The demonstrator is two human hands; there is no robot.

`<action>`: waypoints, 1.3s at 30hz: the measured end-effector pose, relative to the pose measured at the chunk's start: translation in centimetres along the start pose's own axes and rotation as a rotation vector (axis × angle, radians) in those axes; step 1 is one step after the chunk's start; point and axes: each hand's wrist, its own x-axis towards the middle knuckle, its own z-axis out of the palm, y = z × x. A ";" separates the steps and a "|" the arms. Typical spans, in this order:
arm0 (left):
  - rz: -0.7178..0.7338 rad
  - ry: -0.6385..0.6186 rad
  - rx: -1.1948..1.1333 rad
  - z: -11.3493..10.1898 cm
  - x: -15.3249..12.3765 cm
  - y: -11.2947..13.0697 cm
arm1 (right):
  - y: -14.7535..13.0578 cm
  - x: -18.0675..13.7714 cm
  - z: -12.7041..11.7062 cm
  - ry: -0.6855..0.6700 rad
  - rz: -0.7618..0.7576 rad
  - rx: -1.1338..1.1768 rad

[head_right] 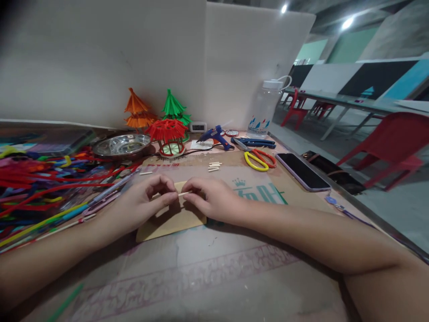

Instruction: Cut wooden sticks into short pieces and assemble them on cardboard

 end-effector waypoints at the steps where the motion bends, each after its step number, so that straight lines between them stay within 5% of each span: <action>1: 0.016 -0.006 0.026 0.0 -0.1 0.1 | 0.1 0.0 0.1 -0.020 -0.033 -0.034; 6: 0.094 -0.041 0.079 0.2 -0.4 0.5 | 0.3 0.3 0.1 -0.052 -0.207 -0.155; 12: 0.185 0.041 0.356 -0.6 0.2 -0.6 | 1.5 0.9 -0.5 -0.081 0.235 0.520; 16: 0.273 0.033 0.498 -0.6 0.5 -1.7 | 1.9 1.0 -0.4 -0.069 0.346 0.814; 26: 0.353 -0.053 0.565 -0.5 0.3 -2.0 | 1.4 0.9 -0.2 -0.035 0.296 0.705; 39: 0.467 0.082 0.408 0.2 -0.2 -1.8 | 0.6 0.6 -0.1 -0.073 0.236 0.425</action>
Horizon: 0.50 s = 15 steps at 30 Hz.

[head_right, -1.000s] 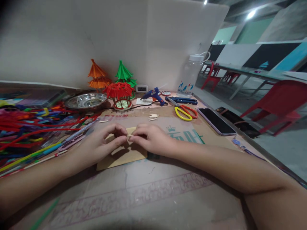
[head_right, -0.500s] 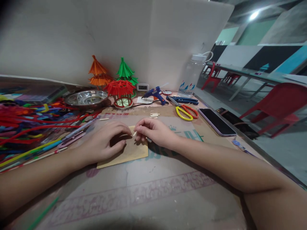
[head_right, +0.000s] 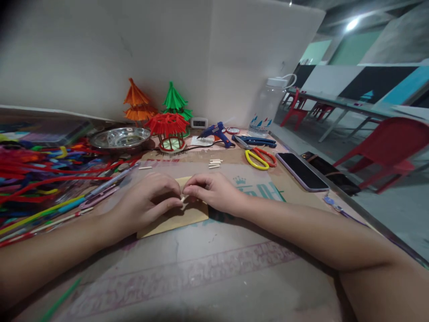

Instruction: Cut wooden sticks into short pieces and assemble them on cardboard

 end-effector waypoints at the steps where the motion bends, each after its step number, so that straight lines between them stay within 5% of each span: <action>1: 0.002 0.017 -0.018 -0.1 0.0 0.1 | -0.1 0.0 0.0 -0.006 -0.015 -0.038; 4: -0.023 0.037 -0.131 -0.4 0.2 0.7 | -0.2 0.1 -0.1 -0.031 -0.057 -0.104; 11: -0.412 0.029 -0.541 -0.2 0.8 2.2 | -0.4 -0.1 0.1 -0.038 -0.104 -0.093; 15: -0.495 0.099 -0.596 -1.0 0.9 2.0 | -1.0 0.7 -2.7 0.087 -0.136 -0.317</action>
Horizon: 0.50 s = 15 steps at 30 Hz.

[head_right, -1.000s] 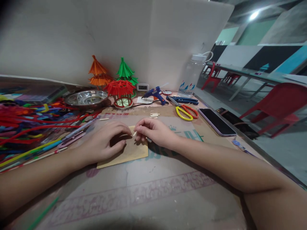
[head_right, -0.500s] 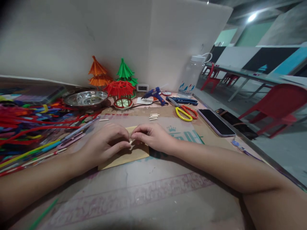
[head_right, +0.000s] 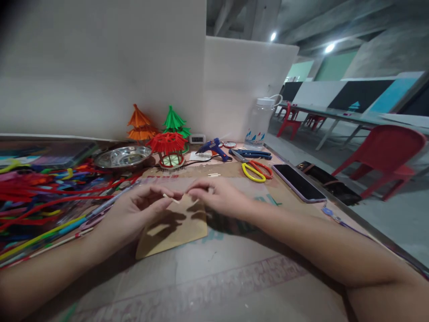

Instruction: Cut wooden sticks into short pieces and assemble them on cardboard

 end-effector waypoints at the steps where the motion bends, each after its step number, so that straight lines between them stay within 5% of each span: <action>1: 0.002 0.017 -0.015 -0.3 0.1 0.2 | 0.6 0.4 -1.3 0.069 0.018 -0.124; 4: 0.021 0.040 -0.069 -0.8 0.3 1.3 | 4.0 1.4 -6.0 0.152 0.103 -0.571; 7: -0.010 0.062 -0.104 -1.0 0.5 2.4 | 8.7 1.5 -10.3 0.050 0.397 -0.991; 11: -0.057 0.118 -0.075 -1.3 0.4 3.1 | 13.3 0.6 -13.0 -0.015 0.553 -1.037; 15: -0.047 0.161 -0.049 -1.8 0.2 3.2 | 14.6 0.4 -13.4 -0.056 0.567 -1.030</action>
